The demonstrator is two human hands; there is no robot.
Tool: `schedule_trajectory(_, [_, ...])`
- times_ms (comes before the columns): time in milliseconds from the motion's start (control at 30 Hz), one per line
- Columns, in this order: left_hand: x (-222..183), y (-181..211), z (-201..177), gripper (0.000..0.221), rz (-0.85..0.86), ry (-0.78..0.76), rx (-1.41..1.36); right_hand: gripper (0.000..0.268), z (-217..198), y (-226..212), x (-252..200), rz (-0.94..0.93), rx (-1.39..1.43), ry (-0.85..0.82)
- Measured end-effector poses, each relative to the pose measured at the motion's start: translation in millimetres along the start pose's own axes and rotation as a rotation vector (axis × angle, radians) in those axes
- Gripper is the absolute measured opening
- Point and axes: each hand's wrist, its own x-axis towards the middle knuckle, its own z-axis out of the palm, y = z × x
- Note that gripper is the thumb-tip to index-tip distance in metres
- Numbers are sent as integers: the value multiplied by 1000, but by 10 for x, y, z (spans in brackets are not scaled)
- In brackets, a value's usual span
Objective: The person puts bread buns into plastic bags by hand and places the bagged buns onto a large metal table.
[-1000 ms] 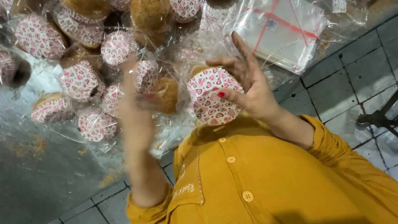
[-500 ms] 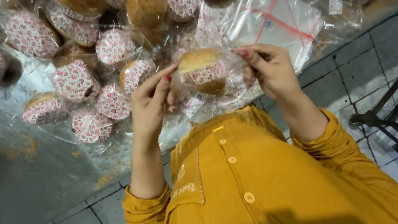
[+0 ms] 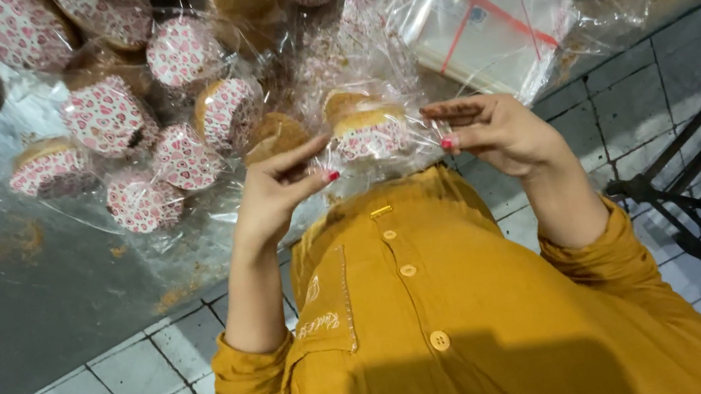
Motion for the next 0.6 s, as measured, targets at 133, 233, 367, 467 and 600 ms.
schedule_trajectory(133, [249, -266, -116, 59, -61, -12, -77, 68, -61, 202, 378, 107, -127, 20])
schedule_trajectory(233, [498, -531, -211, 64, -18, 30, -84, 61, -84, 400, 670, -38, -214, 26])
schedule_trajectory(367, [826, -1066, -376, 69, 211, 124, 92, 41, -46, 566, 847, -313, -435, 75])
schedule_trajectory(467, [893, -1075, -330, 43, 272, 134, 499, 36, -221, 871, 1034, -432, -421, 110])
schedule_trajectory(600, [482, -448, -269, 26, 234, 7, 550, 33, -162, 969, 1157, -435, -201, 115])
